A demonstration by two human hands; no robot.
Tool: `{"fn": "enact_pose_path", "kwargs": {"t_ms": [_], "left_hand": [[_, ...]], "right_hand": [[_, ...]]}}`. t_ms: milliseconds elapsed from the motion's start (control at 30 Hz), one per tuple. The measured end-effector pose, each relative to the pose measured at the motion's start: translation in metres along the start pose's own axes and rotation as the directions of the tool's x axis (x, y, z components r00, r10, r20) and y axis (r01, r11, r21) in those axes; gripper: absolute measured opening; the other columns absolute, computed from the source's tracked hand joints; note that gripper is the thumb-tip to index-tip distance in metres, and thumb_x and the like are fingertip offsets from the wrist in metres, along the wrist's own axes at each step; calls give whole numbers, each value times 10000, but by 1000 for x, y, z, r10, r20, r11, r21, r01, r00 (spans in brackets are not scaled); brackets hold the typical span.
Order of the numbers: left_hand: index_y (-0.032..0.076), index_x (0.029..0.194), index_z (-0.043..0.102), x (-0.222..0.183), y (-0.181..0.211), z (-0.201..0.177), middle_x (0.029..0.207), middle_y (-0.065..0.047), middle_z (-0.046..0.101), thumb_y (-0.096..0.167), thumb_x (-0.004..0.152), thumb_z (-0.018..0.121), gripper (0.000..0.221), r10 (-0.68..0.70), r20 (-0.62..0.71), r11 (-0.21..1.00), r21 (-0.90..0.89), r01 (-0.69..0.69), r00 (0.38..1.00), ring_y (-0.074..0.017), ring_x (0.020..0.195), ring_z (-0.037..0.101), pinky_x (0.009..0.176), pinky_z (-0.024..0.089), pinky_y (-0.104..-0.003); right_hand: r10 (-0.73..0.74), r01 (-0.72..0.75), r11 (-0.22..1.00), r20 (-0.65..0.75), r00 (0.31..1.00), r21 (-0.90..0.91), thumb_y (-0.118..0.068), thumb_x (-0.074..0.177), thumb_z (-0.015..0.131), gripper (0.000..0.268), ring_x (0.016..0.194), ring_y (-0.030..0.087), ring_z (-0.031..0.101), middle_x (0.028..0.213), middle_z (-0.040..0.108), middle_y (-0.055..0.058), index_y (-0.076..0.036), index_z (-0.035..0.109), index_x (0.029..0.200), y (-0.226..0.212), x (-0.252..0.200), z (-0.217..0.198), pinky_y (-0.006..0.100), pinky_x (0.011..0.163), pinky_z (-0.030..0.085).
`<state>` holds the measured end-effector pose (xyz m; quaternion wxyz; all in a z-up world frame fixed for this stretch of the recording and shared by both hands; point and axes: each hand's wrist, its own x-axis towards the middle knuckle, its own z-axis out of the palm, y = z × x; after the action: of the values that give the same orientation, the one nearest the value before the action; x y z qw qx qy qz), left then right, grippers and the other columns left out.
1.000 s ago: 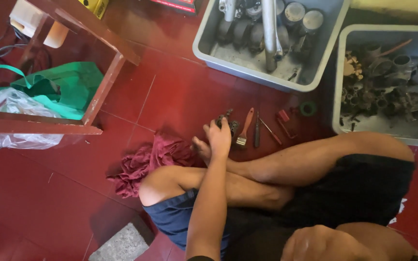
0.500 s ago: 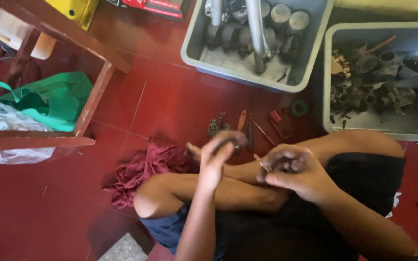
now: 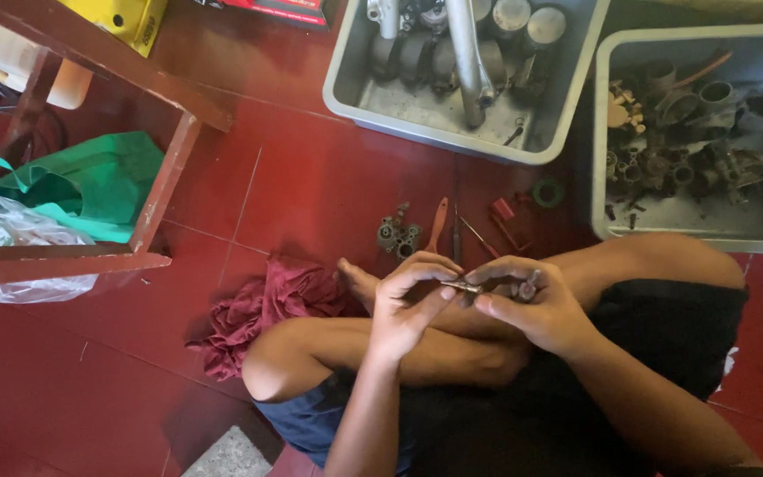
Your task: Cleaning a motorcycle carburetor component with a brush and a small tool.
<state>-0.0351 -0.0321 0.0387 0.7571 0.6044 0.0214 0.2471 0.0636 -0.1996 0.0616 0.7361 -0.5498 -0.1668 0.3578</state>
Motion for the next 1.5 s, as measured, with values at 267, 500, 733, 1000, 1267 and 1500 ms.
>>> {"fn": "enact_pose_path", "kwargs": {"t_ms": [267, 500, 733, 1000, 1267, 1500], "left_hand": [[-61, 956, 705, 2, 18, 8, 935, -208, 684, -72, 853, 776, 126, 119, -68, 989, 97, -112, 991, -335, 930, 701, 828, 569, -394], [-16, 936, 721, 3, 37, 24, 952, -190, 666, -60, 812, 818, 163, 194, -92, 959, 226, -169, 977, -320, 900, 693, 787, 592, -384], [66, 955, 708, -9, 101, 49, 1068, -89, 634, 38, 764, 837, 232, 234, 45, 863, 451, -228, 971, -270, 967, 652, 857, 579, -396], [60, 1058, 666, -63, 115, 62, 1169, -165, 690, 138, 1027, 591, 113, 319, 243, 838, 379, -392, 916, -337, 1103, 686, 1020, 604, -457], [90, 1128, 581, -81, 105, 40, 1190, -221, 687, 134, 1040, 559, 102, 301, 305, 855, 333, -398, 903, -403, 1170, 646, 1020, 601, -452], [144, 732, 683, 6, 158, 76, 848, -15, 681, 193, 784, 725, 83, 435, -149, 760, 589, -274, 888, -164, 744, 689, 743, 629, -304]], "right_hand": [[11, -18, 996, -86, 996, -90, 37, 794, 799, 270, 456, 87, 564, 701, 655, 132, 111, 771, 1052, 9, -1, -6, 225, 420, 508], [163, -161, 986, -34, 986, 42, -6, 854, 737, 264, 316, 79, 482, 480, 566, 97, 96, 751, 1097, 27, -3, 0, 177, 300, 346], [227, -284, 948, 317, 921, 145, -113, 897, 747, 254, 639, 114, 606, 822, 737, 96, 45, 733, 1094, -5, -29, -6, 233, 553, 451], [50, -246, 941, 623, 781, 233, -282, 948, 759, 290, 592, 206, 528, 741, 677, 86, -40, 678, 811, -77, -38, 20, 341, 576, 430], [-22, -145, 961, 591, 806, 234, -225, 934, 740, 193, 608, 216, 554, 769, 694, 108, -47, 697, 874, -74, -36, 20, 351, 585, 442], [-73, -78, 969, 574, 815, 235, -188, 924, 727, 137, 619, 222, 570, 787, 706, 122, -52, 709, 915, -61, -38, 16, 358, 591, 451]]}}
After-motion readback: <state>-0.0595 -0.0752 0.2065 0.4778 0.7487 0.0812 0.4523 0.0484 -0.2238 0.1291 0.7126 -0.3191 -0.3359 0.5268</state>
